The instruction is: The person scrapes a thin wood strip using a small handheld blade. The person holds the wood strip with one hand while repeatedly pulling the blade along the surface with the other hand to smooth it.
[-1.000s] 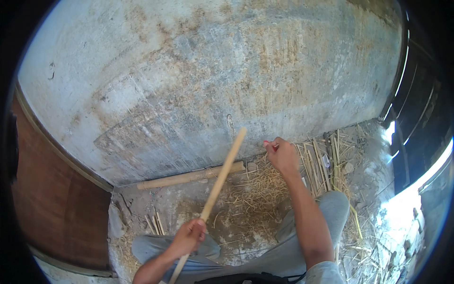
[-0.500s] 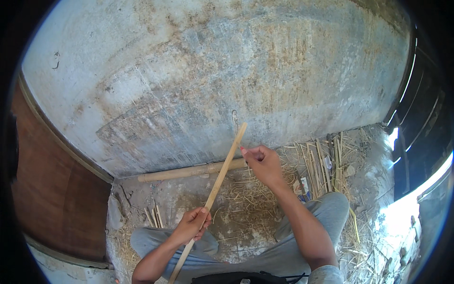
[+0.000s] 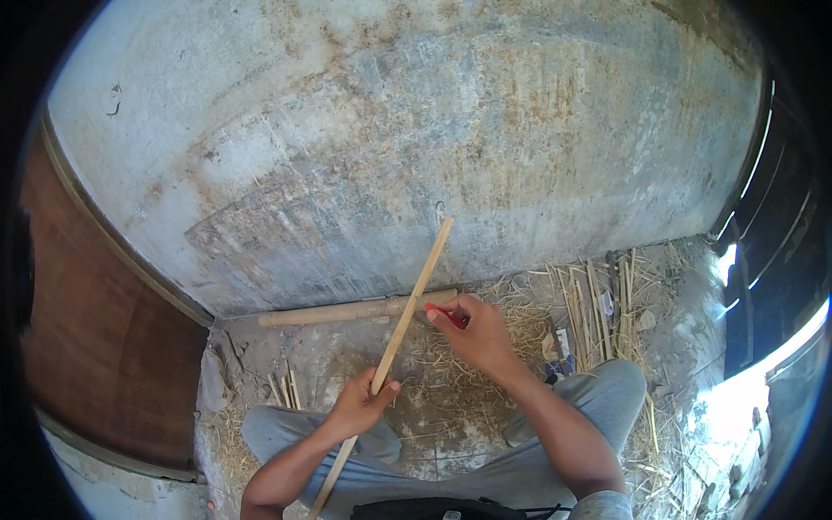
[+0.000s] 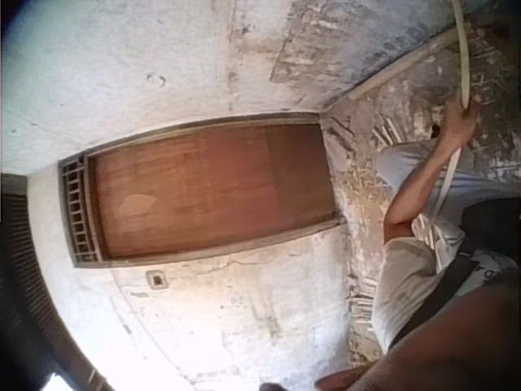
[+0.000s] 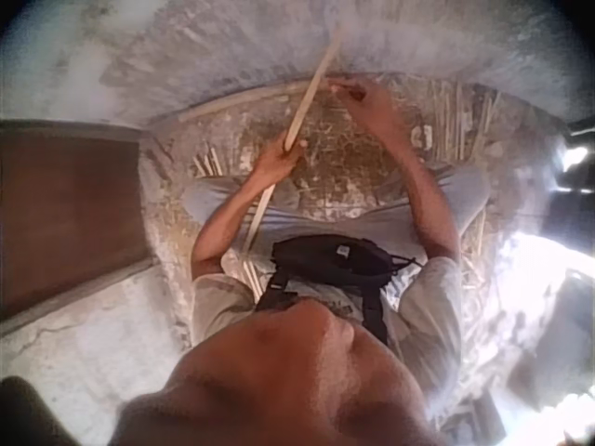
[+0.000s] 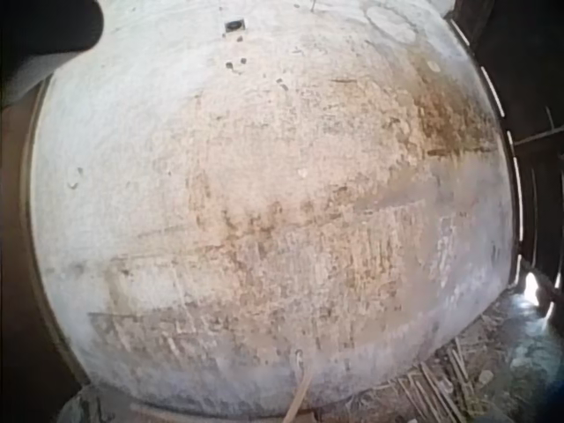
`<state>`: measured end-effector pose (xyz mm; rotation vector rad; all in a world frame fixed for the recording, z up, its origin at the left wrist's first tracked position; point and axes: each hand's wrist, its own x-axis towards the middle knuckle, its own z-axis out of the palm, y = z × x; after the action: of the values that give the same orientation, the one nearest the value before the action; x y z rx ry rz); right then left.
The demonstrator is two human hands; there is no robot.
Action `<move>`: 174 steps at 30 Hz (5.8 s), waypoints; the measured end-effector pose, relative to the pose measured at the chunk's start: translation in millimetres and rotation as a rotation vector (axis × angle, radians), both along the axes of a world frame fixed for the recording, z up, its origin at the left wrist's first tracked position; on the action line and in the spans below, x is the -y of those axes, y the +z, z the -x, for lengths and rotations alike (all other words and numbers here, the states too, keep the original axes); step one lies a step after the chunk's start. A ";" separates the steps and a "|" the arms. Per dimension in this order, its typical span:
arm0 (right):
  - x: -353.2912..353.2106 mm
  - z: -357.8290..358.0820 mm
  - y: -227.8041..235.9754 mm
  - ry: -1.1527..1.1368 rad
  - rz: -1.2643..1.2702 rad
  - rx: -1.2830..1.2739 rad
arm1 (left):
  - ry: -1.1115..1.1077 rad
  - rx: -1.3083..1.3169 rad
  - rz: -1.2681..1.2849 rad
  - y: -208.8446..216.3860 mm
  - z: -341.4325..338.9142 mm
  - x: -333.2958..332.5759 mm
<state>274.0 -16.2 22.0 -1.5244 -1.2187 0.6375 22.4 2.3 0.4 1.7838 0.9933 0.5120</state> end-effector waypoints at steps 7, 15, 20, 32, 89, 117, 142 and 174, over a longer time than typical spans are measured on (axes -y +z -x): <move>3.2 14.6 -7.2 0.043 -0.030 0.141 | -0.001 -0.088 -0.028 9.1 0.9 -1.5; 11.5 28.1 -0.1 0.117 -0.187 0.349 | -0.010 -0.178 -0.014 8.4 3.7 -2.7; 10.7 28.0 -3.4 0.118 -0.208 0.348 | -0.011 -0.116 0.111 3.6 5.9 -5.0; 13.2 35.2 0.6 0.065 -0.211 0.434 | -0.007 -0.073 0.092 0.2 6.3 1.3; 5.4 15.4 -6.2 -0.013 -0.081 -0.009 | -0.049 0.048 0.668 28.0 13.0 -17.0; 17.9 40.5 1.7 0.102 -0.327 0.401 | -0.079 0.215 0.954 22.8 8.2 -6.0; 5.5 25.2 9.1 -0.079 -0.100 0.322 | -0.068 0.204 0.773 26.5 7.5 -0.4; -10.0 -52.9 1.9 -0.259 0.057 0.392 | -0.131 0.033 0.637 20.4 7.5 28.6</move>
<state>326.9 -6.2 23.9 -1.8770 -1.2656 0.2072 14.9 -26.3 20.8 1.2493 0.8825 0.1149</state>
